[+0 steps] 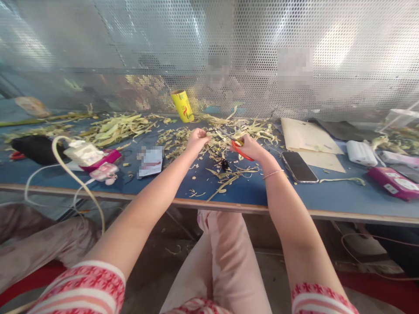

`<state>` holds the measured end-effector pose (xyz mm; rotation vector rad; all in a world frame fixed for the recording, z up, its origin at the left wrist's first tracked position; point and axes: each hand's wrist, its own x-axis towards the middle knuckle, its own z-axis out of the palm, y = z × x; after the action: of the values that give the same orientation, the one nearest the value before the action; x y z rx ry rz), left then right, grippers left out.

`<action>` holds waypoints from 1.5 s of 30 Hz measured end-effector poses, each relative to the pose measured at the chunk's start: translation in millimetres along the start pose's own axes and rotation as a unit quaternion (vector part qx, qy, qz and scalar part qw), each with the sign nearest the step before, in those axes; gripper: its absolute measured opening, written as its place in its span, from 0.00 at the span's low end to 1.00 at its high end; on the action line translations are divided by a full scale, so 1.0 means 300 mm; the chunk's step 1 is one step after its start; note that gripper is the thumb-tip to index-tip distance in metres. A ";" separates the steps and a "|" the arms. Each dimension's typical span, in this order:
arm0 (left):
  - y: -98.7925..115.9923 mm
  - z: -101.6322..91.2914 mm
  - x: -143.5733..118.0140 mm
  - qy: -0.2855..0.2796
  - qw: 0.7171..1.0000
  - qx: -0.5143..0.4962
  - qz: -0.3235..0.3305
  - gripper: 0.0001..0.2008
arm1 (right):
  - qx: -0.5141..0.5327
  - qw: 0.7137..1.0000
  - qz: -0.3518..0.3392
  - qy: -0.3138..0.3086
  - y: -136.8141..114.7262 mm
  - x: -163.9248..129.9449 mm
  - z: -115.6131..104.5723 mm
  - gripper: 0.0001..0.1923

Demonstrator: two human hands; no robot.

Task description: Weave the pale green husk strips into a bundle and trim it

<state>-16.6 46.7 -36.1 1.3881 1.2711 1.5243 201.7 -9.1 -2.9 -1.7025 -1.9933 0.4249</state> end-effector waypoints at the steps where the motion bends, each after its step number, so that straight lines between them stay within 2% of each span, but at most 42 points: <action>1: -0.005 -0.005 0.004 0.011 1.000 0.016 0.013 0.13 | -0.021 0.999 0.021 0.011 0.009 0.000 -0.007 0.34; 3: -0.012 -0.011 0.009 0.018 0.999 0.035 0.034 0.13 | -0.068 0.995 0.059 0.039 0.032 -0.001 -0.017 0.35; 6: -0.017 -0.009 0.006 0.011 0.998 0.043 0.041 0.13 | -0.127 0.984 0.106 0.063 0.061 0.000 -0.013 0.31; 8: -0.016 0.000 0.000 -0.001 0.998 0.039 0.039 0.13 | -0.128 0.983 0.098 0.083 0.061 0.003 0.001 0.26; 9: -0.014 0.005 -0.004 -0.010 0.999 0.033 0.037 0.13 | -0.114 0.987 0.070 0.094 0.053 0.006 0.012 0.23; 11: -0.008 0.018 -0.015 -0.035 0.999 0.021 0.032 0.14 | -0.058 0.991 -0.021 0.118 0.025 0.016 0.037 0.14; 13: 0.001 0.030 -0.030 -0.069 0.997 0.009 0.029 0.15 | 0.031 0.991 -0.078 0.104 -0.006 0.027 0.065 0.11; 16: 0.019 0.044 -0.056 -0.111 0.993 -0.001 0.036 0.17 | 0.147 0.981 -0.081 0.098 -0.036 0.044 0.105 0.14; 21: 0.037 0.059 -0.087 -0.146 0.989 -0.010 0.028 0.18 | 0.282 0.953 -0.081 0.079 -0.037 0.055 0.124 0.08; 25: 0.047 0.072 -0.107 -0.182 0.981 -0.069 -0.025 0.19 | 0.295 0.948 -0.086 0.085 -0.035 0.054 0.112 0.05; 29: 0.073 0.074 -0.124 -0.227 0.955 -0.166 -0.097 0.13 | 0.257 0.957 -0.095 0.090 -0.041 0.047 0.103 0.06; 33: 0.094 0.059 -0.117 -0.235 0.925 -0.214 -0.205 0.06 | 0.209 0.966 -0.114 0.097 -0.052 0.036 0.098 0.07; 35: 0.097 0.053 -0.111 -0.237 0.917 -0.221 -0.233 0.05 | 0.191 0.969 -0.118 0.104 -0.054 0.034 0.099 0.07; 41: 0.090 0.061 -0.121 -0.219 0.939 -0.187 -0.185 0.06 | 0.199 0.966 -0.123 0.110 -0.051 0.035 0.106 0.06; 45: 0.069 0.069 -0.115 -0.177 0.977 -0.075 -0.089 0.07 | 0.199 0.964 -0.137 0.112 -0.054 0.031 0.102 0.05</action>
<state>12.1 12.9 -27.2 1.3364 1.0085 1.1644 170.6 -0.5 -18.5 -1.1564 -1.7968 0.4735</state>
